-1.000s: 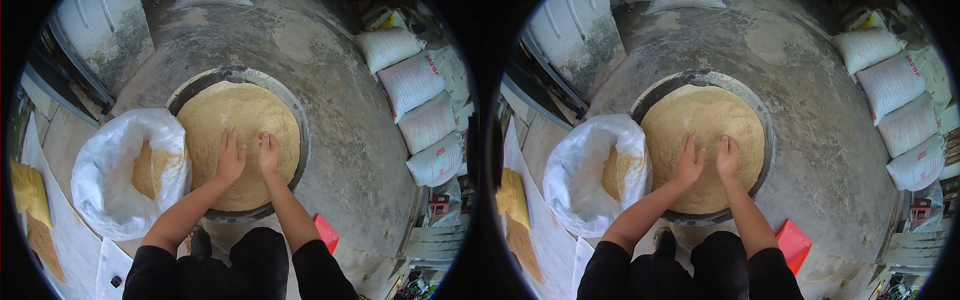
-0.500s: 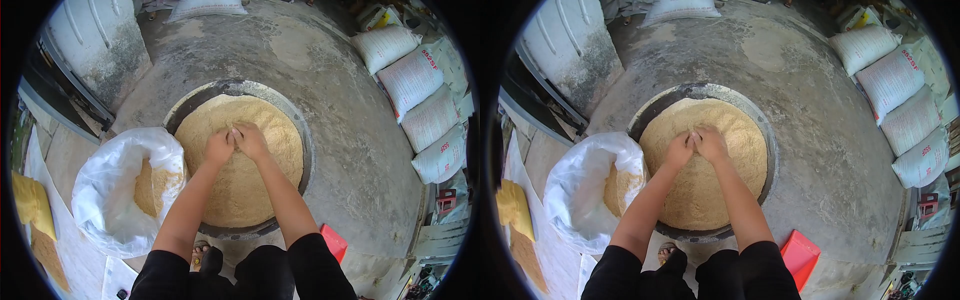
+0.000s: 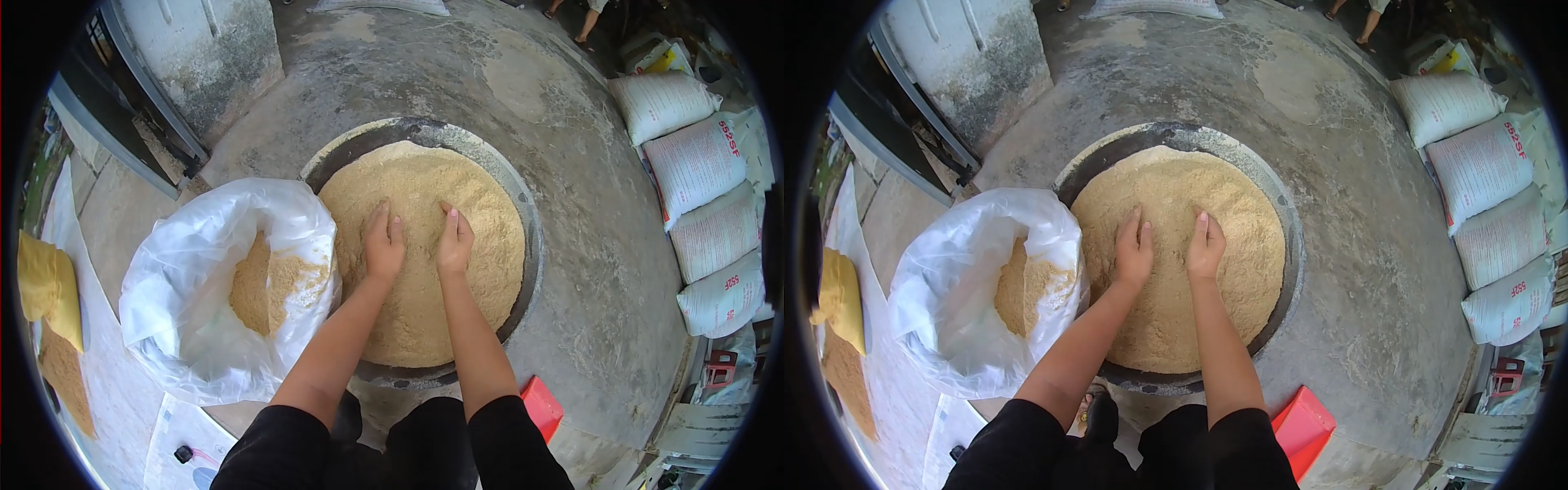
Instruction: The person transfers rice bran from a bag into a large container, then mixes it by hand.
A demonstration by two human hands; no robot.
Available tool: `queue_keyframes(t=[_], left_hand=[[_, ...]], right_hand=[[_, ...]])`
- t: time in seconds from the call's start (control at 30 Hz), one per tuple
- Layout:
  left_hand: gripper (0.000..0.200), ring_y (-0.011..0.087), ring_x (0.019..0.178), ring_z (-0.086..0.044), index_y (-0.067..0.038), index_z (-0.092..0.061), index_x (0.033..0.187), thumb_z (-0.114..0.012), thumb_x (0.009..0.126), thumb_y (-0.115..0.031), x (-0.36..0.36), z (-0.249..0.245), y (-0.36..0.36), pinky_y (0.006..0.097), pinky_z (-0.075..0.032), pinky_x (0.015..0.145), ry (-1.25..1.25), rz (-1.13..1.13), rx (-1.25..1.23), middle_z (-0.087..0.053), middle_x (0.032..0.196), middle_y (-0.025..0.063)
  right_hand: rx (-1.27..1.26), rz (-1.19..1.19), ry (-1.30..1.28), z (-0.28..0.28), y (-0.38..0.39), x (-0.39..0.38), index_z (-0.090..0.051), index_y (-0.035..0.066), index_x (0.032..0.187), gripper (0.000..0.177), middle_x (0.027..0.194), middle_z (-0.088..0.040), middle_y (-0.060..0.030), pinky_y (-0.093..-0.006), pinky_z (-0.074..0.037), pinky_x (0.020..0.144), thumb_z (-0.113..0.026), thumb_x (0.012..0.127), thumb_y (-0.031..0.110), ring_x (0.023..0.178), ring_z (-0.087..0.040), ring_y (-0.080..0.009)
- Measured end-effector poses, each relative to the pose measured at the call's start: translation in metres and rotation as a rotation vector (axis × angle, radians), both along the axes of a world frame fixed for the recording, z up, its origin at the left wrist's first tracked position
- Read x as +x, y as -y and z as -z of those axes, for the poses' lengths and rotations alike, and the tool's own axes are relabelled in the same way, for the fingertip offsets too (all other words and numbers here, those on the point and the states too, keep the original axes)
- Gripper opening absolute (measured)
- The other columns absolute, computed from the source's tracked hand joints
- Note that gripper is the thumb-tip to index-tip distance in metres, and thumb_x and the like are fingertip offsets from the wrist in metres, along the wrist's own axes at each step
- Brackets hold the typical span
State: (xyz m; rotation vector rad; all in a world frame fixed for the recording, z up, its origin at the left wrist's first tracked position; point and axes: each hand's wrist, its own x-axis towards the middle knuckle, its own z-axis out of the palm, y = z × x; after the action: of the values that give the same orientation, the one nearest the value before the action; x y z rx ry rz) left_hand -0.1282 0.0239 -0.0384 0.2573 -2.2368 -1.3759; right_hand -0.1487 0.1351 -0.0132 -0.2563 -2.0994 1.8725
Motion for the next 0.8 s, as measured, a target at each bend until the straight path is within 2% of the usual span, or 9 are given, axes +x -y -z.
queue_keyframes(t=[0.07,0.13,0.17,0.23,0.3,0.5,0.67,0.73,0.8], left_hand=[[0.034,0.0330,0.109,-0.048,0.002,-0.052,0.115,-0.051,0.085,-0.014,0.005,0.002,-0.008,0.0377,-0.036,0.093,0.047,0.001,0.123,-0.051,0.117,0.0241],[0.028,0.0228,0.095,-0.056,0.003,-0.059,0.106,-0.052,0.087,-0.017,0.002,-0.001,-0.014,0.0315,-0.042,0.084,0.074,-0.059,0.544,-0.060,0.104,0.0176],[0.028,0.0228,0.095,-0.056,0.003,-0.059,0.106,-0.052,0.087,-0.017,0.001,-0.003,-0.014,0.0315,-0.042,0.084,0.065,-0.065,0.547,-0.060,0.104,0.0176],[0.026,0.0126,0.080,-0.057,0.002,-0.064,0.094,-0.054,0.088,-0.020,0.002,-0.013,-0.012,0.0252,-0.043,0.074,0.148,-0.156,0.930,-0.065,0.089,0.0097],[0.028,0.0106,0.079,-0.053,0.002,-0.064,0.092,-0.052,0.089,-0.022,0.008,-0.030,-0.008,0.0247,-0.042,0.073,0.167,-0.158,0.976,-0.063,0.084,0.0070],[0.031,0.0064,0.063,-0.043,0.001,-0.064,0.081,-0.051,0.090,-0.026,0.031,-0.093,0.012,0.0235,-0.036,0.058,0.123,-0.117,0.967,-0.054,0.066,0.0009],[0.032,0.0059,0.065,-0.043,-0.001,-0.062,0.082,-0.048,0.091,-0.028,0.072,-0.139,0.063,0.0225,-0.037,0.058,-0.005,-0.123,0.914,-0.053,0.068,0.0006],[0.031,0.0064,0.070,-0.047,-0.001,-0.061,0.085,-0.048,0.091,-0.028,0.092,-0.144,0.092,0.0217,-0.039,0.062,-0.081,-0.166,1.034,-0.056,0.073,0.0018],[0.030,0.0080,0.073,-0.049,0.000,-0.060,0.088,-0.048,0.091,-0.027,0.111,-0.138,0.120,0.0229,-0.040,0.066,-0.126,-0.243,1.097,-0.058,0.077,0.0032]], right_hand=[[-0.086,-0.012,0.043,0.005,0.021,0.010,-0.061,-0.006,0.099,0.037,0.100,-0.062,-0.0133,-0.0289,-0.039,0.088,-0.043,0.093,0.026,0.095,-0.055,-0.0200],[-0.167,-0.024,0.070,0.010,0.039,0.017,-0.061,-0.006,0.097,0.038,0.100,-0.062,-0.0132,-0.0290,-0.039,0.089,-0.043,0.093,0.027,0.095,-0.056,-0.0203],[-0.267,0.016,0.096,0.016,0.047,0.019,-0.061,-0.006,0.096,0.039,0.099,-0.062,-0.0136,-0.0300,-0.040,0.088,-0.040,0.094,0.028,0.094,-0.055,-0.0205],[-0.364,0.042,0.120,0.015,0.054,0.021,-0.061,-0.006,0.094,0.041,0.097,-0.062,-0.0139,-0.0310,-0.040,0.087,-0.038,0.094,0.029,0.094,-0.054,-0.0206],[-0.529,0.146,0.090,0.012,0.059,0.022,-0.060,-0.003,0.088,0.042,0.088,-0.061,-0.0138,-0.0315,-0.043,0.083,-0.035,0.094,0.030,0.088,-0.054,-0.0195],[-0.864,0.155,0.186,-0.075,0.085,0.046,-0.052,0.002,0.085,0.036,0.093,-0.055,-0.0115,-0.0354,-0.043,0.083,-0.035,0.093,0.033,0.089,-0.053,-0.0218],[-0.860,0.007,0.259,-0.128,0.139,0.079,-0.052,0.003,0.085,0.034,0.093,-0.053,-0.0098,-0.0347,-0.044,0.082,-0.036,0.092,0.033,0.090,-0.052,-0.0211],[-0.920,-0.068,0.295,-0.128,0.168,0.090,-0.053,0.004,0.085,0.034,0.093,-0.053,-0.0084,-0.0337,-0.043,0.082,-0.036,0.092,0.033,0.090,-0.052,-0.0202],[-0.702,-0.255,0.253,-0.119,0.194,0.104,-0.054,0.002,0.081,0.035,0.091,-0.053,-0.0096,-0.0332,-0.043,0.082,-0.038,0.091,0.032,0.087,-0.053,-0.0206]])
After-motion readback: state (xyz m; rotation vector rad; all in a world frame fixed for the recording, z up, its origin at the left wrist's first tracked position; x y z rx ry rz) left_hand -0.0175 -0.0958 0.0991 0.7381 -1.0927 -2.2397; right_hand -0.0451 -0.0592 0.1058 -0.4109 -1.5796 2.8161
